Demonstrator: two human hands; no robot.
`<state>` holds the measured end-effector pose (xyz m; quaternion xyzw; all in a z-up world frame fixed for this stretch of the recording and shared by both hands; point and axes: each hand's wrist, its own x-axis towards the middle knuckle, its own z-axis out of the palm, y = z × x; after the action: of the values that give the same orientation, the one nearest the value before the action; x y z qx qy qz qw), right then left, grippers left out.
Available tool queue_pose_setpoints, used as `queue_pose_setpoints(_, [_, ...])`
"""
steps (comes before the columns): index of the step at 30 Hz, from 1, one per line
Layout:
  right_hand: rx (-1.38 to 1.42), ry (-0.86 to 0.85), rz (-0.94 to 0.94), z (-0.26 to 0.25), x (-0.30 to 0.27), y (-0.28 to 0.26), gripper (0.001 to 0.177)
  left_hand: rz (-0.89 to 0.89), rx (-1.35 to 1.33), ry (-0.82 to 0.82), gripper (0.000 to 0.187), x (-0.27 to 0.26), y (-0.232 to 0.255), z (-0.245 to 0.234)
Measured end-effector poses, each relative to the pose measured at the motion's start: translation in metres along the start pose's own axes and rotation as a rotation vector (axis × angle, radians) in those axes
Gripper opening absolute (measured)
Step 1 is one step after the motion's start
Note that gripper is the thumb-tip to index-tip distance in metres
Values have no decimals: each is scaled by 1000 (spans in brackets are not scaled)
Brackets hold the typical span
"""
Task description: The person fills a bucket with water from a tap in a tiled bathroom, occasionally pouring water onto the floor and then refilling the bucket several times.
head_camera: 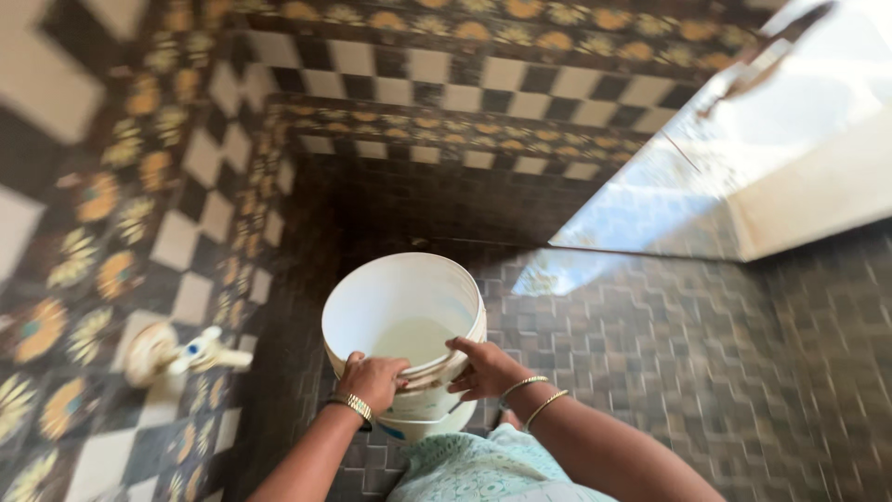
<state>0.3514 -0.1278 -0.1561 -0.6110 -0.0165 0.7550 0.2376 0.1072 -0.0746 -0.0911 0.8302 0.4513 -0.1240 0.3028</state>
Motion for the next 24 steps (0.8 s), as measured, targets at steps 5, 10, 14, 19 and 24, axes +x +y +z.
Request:
queue_pose_setpoints(5, [-582,512,-553,-42,-45,-2,97,184,162,-71,12,45,49,-35])
queue_pose_setpoints(10, [-891,701,-982,-68,-76,20,101,451,361,-229,20,86,120,-49])
queue_pose_setpoints(14, [-995,550,-788,-74,-93,30,61,552,607,-372,12,114,176,-51])
queue_pose_setpoints(19, [-770,562,-865,-115,-104,24,44,522,686,-441,11,151,231,-59])
queue_pose_setpoints(24, [-357,585,-702,-219,-76,-13,46,533,607,-315,27,224,333,-56])
